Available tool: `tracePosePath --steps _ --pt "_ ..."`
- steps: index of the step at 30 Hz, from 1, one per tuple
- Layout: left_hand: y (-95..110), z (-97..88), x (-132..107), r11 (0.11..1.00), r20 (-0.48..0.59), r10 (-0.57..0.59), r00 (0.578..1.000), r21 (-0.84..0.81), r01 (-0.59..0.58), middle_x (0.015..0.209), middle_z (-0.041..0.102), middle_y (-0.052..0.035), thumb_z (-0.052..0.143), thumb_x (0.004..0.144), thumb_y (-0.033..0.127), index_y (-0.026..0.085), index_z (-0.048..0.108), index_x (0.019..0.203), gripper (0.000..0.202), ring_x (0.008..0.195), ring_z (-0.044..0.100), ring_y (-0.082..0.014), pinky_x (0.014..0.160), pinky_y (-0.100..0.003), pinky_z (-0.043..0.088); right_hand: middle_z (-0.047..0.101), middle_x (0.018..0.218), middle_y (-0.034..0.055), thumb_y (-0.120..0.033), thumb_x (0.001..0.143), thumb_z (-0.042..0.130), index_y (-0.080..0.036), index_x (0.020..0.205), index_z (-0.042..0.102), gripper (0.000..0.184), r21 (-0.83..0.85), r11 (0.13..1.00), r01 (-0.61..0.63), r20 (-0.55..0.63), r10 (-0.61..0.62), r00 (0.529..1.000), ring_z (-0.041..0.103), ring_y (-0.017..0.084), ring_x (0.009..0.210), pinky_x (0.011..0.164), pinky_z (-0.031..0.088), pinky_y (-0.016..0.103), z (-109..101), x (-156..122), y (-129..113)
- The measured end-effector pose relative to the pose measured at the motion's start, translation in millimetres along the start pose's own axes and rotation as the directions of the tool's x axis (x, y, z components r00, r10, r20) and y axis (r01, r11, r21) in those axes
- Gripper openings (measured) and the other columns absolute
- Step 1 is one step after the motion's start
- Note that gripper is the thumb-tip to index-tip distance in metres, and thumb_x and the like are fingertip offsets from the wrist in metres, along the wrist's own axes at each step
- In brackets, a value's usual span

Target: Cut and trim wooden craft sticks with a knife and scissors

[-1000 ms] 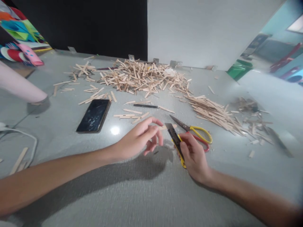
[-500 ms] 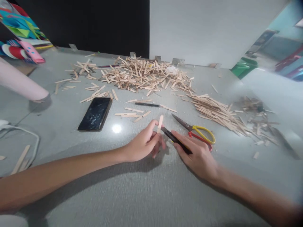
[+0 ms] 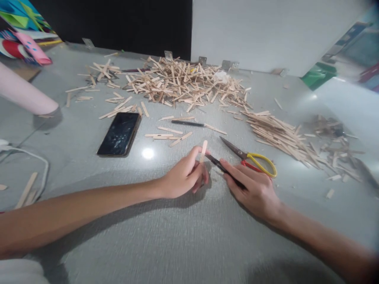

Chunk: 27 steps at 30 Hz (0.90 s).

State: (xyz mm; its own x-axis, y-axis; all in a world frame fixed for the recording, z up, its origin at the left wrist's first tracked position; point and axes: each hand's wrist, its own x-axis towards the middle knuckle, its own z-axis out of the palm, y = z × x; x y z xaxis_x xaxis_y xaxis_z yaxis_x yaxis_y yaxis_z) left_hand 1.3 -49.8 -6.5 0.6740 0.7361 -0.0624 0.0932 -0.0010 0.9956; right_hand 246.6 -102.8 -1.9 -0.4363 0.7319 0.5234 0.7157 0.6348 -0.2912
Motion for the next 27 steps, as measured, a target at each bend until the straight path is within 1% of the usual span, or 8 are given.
tracePosePath --steps 5,10,13,17,20,23,27 --pt "0.6 -0.6 0.0 1.0 0.008 -0.003 1.0 0.017 0.002 0.08 0.066 0.0035 0.034 0.117 0.032 0.026 0.037 0.131 0.016 0.049 0.056 -0.0088 0.051 -0.021 0.047 0.081 0.098 0.0041 -0.012 0.106 0.061 -0.023 0.159 0.054 0.055 -0.032 0.999 0.027 0.02 -0.027 0.999 0.073 0.015 0.077 0.068 0.057 0.028 -0.9 -0.6 -0.9" --pt "0.2 -0.5 0.5 0.999 0.005 -0.004 1.0 0.045 0.004 0.081 0.066 0.0036 0.032 0.117 0.033 0.026 0.037 0.132 0.017 0.048 0.056 -0.0087 0.051 -0.022 0.048 0.08 0.096 0.0034 -0.014 0.108 0.059 -0.022 0.157 0.057 0.05 -0.042 0.999 0.023 0.034 -0.021 0.999 0.072 0.014 0.074 0.065 0.054 0.027 0.6 -1.3 -0.8" --pt "-1.0 -0.2 0.4 0.997 0.012 0.02 1.0 0.071 -0.021 0.08 0.065 0.0036 0.029 0.117 0.032 0.025 0.036 0.132 0.018 0.047 0.055 -0.0082 0.051 -0.021 0.047 0.081 0.095 0.0032 -0.015 0.109 0.057 -0.022 0.155 0.059 0.047 -0.059 0.998 0.02 0.034 -0.018 0.999 0.072 0.014 0.072 0.064 0.054 0.027 0.3 -0.8 -1.5" --pt "-1.4 0.0 -0.9 0.992 0.021 0.024 0.999 0.127 -0.027 0.078 0.064 0.004 0.031 0.117 0.032 0.025 0.034 0.132 0.017 0.047 0.053 -0.0086 0.049 -0.021 0.045 0.082 0.091 0.0018 -0.016 0.109 0.056 -0.021 0.15 0.063 0.042 -0.129 0.991 0.034 0.04 -0.029 0.999 0.07 0.013 0.067 0.06 0.051 0.027 -2.1 1.0 -5.0" --pt "-1.2 -0.2 -1.7 0.988 0.026 0.014 1.0 0.156 -0.018 0.075 0.064 0.0045 0.031 0.116 0.033 0.025 0.033 0.131 0.017 0.045 0.052 -0.0092 0.047 -0.02 0.044 0.082 0.093 0.0017 -0.016 0.109 0.057 -0.018 0.149 0.064 0.04 -0.18 0.982 0.059 0.052 -0.05 0.997 0.067 0.012 0.063 0.059 0.05 0.028 -4.3 2.2 -7.4" --pt "-2.1 0.2 -2.2 0.983 0.028 0.025 0.999 0.181 -0.03 0.074 0.062 0.0051 0.033 0.115 0.033 0.025 0.033 0.131 0.018 0.044 0.049 -0.0093 0.045 -0.02 0.043 0.082 0.096 0.003 -0.015 0.109 0.056 -0.019 0.153 0.061 0.044 -0.191 0.979 0.068 0.077 -0.054 0.996 0.068 0.013 0.065 0.061 0.052 0.029 -6.0 1.5 -7.6" --pt "-4.8 3.1 -4.6 0.975 0.013 0.065 0.998 0.21 -0.066 0.075 0.06 0.0052 0.035 0.114 0.032 0.024 0.033 0.13 0.018 0.048 0.048 -0.0095 0.048 -0.02 0.042 0.079 0.093 0.0053 -0.015 0.108 0.055 -0.021 0.163 0.05 0.056 -0.228 0.97 0.091 0.133 -0.062 0.989 0.067 0.016 0.065 0.059 0.054 0.03 -7.9 -5.1 -6.4"
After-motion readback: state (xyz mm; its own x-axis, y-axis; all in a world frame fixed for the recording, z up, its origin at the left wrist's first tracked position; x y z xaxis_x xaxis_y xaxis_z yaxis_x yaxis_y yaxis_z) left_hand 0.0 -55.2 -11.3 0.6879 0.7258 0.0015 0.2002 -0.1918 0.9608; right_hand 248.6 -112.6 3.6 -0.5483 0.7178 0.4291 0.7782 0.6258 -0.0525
